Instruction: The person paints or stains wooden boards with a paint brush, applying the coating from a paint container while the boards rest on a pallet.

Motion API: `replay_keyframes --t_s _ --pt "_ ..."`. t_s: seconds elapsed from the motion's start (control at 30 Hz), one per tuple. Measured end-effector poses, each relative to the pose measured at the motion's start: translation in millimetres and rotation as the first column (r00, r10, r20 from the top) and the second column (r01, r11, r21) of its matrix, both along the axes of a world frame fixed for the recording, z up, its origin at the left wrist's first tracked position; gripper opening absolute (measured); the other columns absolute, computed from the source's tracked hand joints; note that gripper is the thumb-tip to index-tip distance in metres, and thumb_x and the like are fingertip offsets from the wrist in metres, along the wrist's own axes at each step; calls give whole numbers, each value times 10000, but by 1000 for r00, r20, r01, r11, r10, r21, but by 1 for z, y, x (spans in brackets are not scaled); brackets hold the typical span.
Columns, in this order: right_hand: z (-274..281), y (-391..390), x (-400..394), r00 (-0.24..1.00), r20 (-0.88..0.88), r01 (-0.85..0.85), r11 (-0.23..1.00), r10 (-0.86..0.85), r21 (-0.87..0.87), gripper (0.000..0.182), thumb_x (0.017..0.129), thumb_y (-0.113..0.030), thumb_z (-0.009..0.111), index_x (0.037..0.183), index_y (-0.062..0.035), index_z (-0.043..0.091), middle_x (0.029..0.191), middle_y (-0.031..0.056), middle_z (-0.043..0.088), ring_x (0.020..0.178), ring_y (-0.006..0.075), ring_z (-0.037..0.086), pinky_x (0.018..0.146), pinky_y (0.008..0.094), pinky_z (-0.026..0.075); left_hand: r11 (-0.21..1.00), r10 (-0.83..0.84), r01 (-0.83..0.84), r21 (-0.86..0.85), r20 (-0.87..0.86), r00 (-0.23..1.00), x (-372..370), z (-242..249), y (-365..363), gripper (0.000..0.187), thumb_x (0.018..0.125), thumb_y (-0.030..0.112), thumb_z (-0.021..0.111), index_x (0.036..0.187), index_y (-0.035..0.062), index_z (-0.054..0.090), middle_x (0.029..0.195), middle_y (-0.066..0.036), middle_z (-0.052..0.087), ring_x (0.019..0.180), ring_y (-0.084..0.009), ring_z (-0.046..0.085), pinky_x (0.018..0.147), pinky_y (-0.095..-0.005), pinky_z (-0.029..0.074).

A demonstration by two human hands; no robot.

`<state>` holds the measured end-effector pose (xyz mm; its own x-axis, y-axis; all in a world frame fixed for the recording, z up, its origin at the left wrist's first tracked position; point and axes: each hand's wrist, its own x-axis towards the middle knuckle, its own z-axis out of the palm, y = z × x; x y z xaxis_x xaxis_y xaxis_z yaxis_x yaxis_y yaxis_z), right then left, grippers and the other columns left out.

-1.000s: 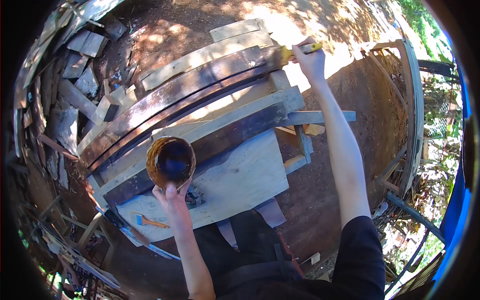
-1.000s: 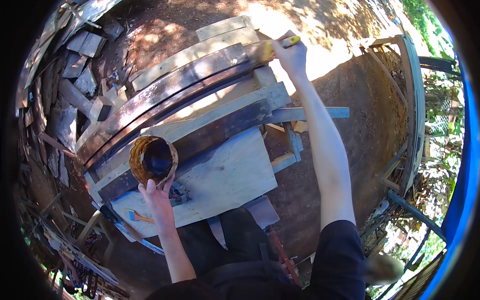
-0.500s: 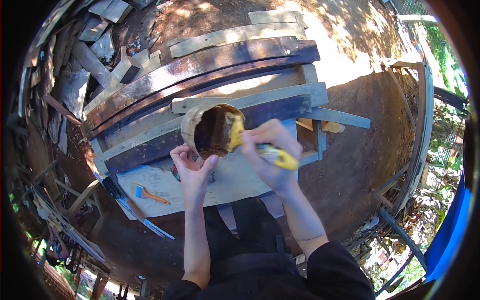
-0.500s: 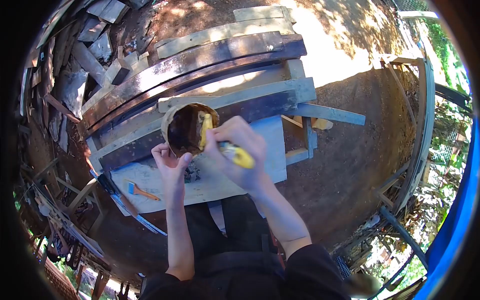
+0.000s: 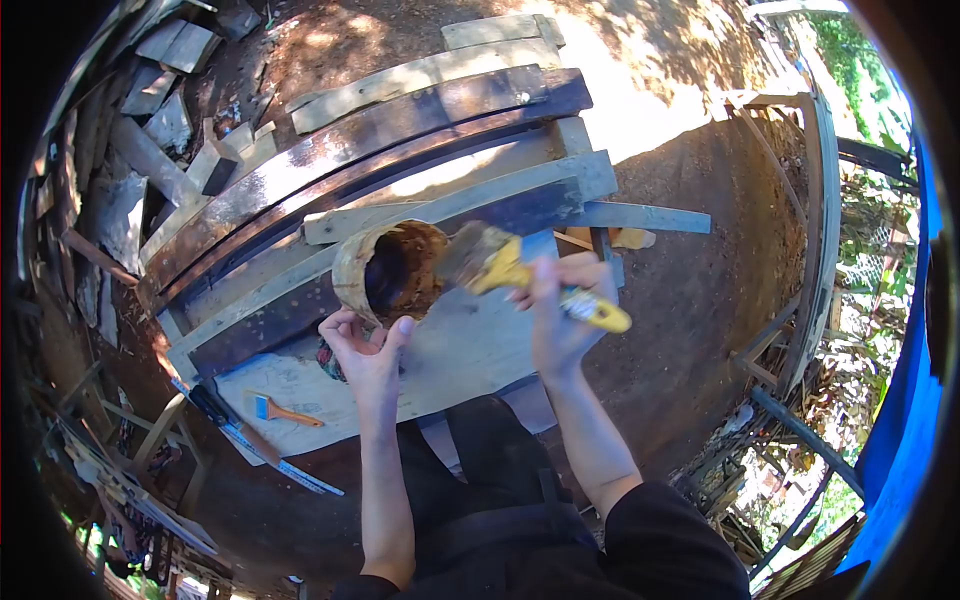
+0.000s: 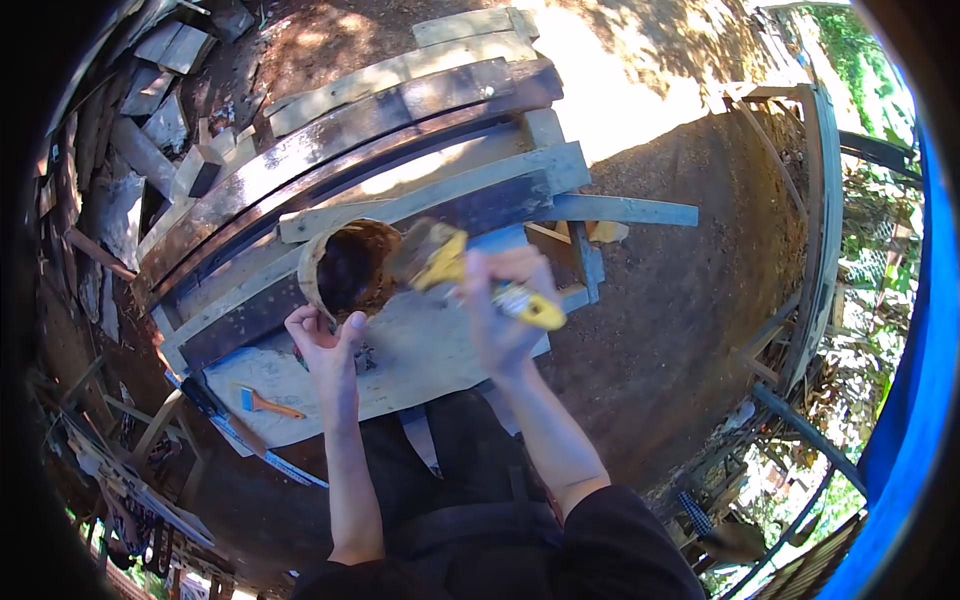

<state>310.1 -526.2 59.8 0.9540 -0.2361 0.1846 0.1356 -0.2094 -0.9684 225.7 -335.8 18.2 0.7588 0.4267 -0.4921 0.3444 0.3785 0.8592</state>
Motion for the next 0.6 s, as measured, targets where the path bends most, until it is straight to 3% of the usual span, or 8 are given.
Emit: replay_keyframes --t_s 0.13,0.23,0.3,0.37,0.43,0.5,0.57,0.6 --pt "3 -46 50 952 -145 284 955 -270 82 190 1007 -96 675 1000 -14 503 847 132 680 608 148 688 508 232 533 999 16 -15 32 -26 1000 -4 1 6 637 828 -30 822 1233 116 353 1249 -80 444 1206 -166 499 1046 -341 492" --pt "-2 -95 86 922 -219 328 945 -320 -2 215 985 -106 714 997 -10 521 818 126 710 630 150 706 544 242 548 1000 24 -24 9 -47 999 -4 6 8 620 846 -10 815 1238 116 352 1263 -81 448 1229 -164 489 1054 -334 481" --pt "-8 -127 99 952 -199 186 955 -233 -232 192 968 -100 735 976 -5 569 839 97 707 639 123 691 566 233 560 1000 24 -24 -5 -53 998 -7 7 9 614 855 4 814 1242 116 351 1274 -83 450 1245 -163 481 1059 -332 475" --pt "-5 -144 109 954 -234 124 958 -187 -260 185 953 -102 752 977 1 600 829 90 712 646 115 692 585 234 567 999 16 -15 49 -32 999 -10 6 9 583 883 158 837 1242 119 380 1280 -76 506 1223 -164 484 1072 -318 360" --pt "-8 -152 116 952 -270 65 956 -145 -285 181 937 -104 769 978 6 631 819 82 716 652 107 693 605 235 574 998 14 -12 57 -38 999 -11 6 7 581 887 164 834 1245 120 379 1274 -74 509 1222 -163 483 1069 -319 358" --pt "-20 -158 121 921 -390 -149 936 14 -320 159 913 -97 785 944 11 672 769 63 710 664 97 698 628 235 579 998 13 -11 67 -39 999 -10 8 7 579 891 171 830 1248 120 377 1269 -71 513 1220 -161 481 1067 -319 357" --pt "-29 -168 126 916 -401 -111 957 -6 -268 155 906 -99 786 925 18 687 750 62 709 666 93 699 626 233 575 1000 23 -23 7 -81 996 -10 10 9 631 861 56 829 1272 128 356 1302 -74 455 1259 -176 474 1112 -367 422" --pt "-33 -176 129 926 -378 -120 939 -11 -321 147 916 -90 780 947 13 679 766 57 707 658 88 694 610 225 562 1000 22 -21 8 -80 997 -11 10 8 631 861 56 829 1272 128 356 1302 -74 455 1259 -176 474 1112 -367 422"
